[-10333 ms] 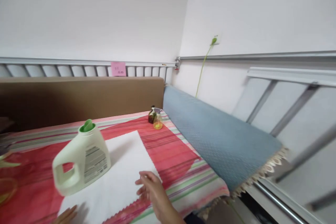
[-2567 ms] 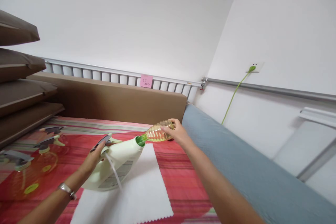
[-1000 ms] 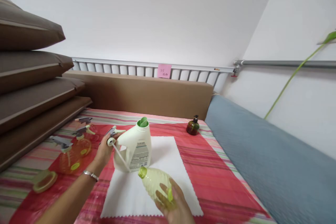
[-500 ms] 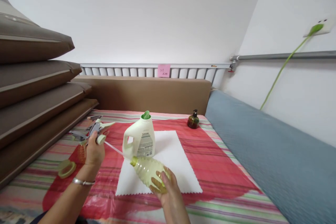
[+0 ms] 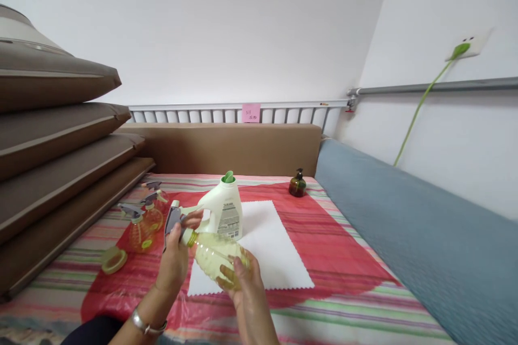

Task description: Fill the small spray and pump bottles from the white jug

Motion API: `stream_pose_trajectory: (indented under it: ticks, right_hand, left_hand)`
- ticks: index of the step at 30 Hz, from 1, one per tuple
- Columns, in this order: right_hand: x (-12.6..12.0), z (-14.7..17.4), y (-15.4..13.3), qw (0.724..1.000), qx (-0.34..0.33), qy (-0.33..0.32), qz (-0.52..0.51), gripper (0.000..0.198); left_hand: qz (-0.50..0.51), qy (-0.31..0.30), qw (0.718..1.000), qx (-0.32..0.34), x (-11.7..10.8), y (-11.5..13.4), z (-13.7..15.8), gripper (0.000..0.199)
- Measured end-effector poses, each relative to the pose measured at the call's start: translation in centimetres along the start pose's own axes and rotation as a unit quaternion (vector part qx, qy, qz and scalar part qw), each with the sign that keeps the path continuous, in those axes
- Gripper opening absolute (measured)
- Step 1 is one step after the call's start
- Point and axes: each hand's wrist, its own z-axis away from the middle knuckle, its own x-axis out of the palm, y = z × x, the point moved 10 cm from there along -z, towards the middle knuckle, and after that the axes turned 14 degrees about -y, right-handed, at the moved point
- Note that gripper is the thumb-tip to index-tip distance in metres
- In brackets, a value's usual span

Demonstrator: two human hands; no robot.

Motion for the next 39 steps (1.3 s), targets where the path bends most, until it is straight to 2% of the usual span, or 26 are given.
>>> stream_pose_trajectory:
  ticks: [6, 9, 16, 23, 28, 30, 31, 33, 35, 36, 37, 39]
  right_hand:
    - [0.2, 0.0, -0.1, 1.000, -0.008, -0.002, 0.025, 0.061]
    - [0.0, 0.1, -0.2, 0.999, -0.018, 0.018, 0.047, 0.067]
    - [0.2, 0.8, -0.7, 0.995, -0.048, 0.052, 0.065, 0.071]
    - [0.8, 1.4, -1.2, 0.995, -0.028, 0.036, 0.085, 0.070]
    - [1.0, 2.1, -1.7, 0.995, -0.062, 0.046, 0.066, 0.072]
    - [1.0, 2.0, -1.0, 0.998, -0.030, 0.037, 0.049, 0.069]
    - [1.2, 1.9, -0.1, 0.999, 0.008, 0.018, 0.037, 0.067]
    - [2.3, 1.8, 2.6, 0.990, 0.128, -0.051, -0.003, 0.061]
    - [3.9, 2.8, 5.3, 0.953, 0.264, -0.141, -0.053, 0.068]
    - [4.6, 3.4, 6.0, 0.933, 0.304, -0.179, -0.074, 0.073]
    - [5.3, 3.8, 6.1, 0.920, 0.317, -0.212, -0.090, 0.076]
    - [6.1, 3.9, 5.0, 0.917, 0.280, -0.262, -0.106, 0.073]
  left_hand:
    - [0.028, -0.014, 0.999, -0.025, 0.0, 1.0, 0.5, 0.036]
    - [0.041, -0.019, 0.998, -0.032, 0.1, 1.4, 0.6, 0.036]
    - [0.054, 0.004, 0.997, -0.050, -0.2, 2.0, 0.9, 0.030]
    - [0.068, -0.076, 0.992, -0.081, 1.1, 2.0, 0.4, 0.033]
    - [0.054, -0.088, 0.992, -0.077, 1.4, 2.5, 0.3, 0.036]
    - [0.024, -0.084, 0.994, -0.063, 1.3, 3.0, 0.3, 0.034]
    - [0.013, -0.084, 0.995, -0.058, 1.4, 3.3, 0.3, 0.033]
    - [0.008, -0.094, 0.994, -0.059, 1.7, 3.5, 0.4, 0.031]
    - [0.025, -0.121, 0.989, -0.080, 2.5, 3.2, 0.6, 0.032]
    - [0.036, -0.135, 0.986, -0.092, 3.0, 3.0, 0.7, 0.032]
    - [0.050, -0.143, 0.983, -0.105, 3.3, 2.9, 0.8, 0.032]
    - [0.077, -0.136, 0.980, -0.121, 3.4, 2.6, 0.9, 0.034]
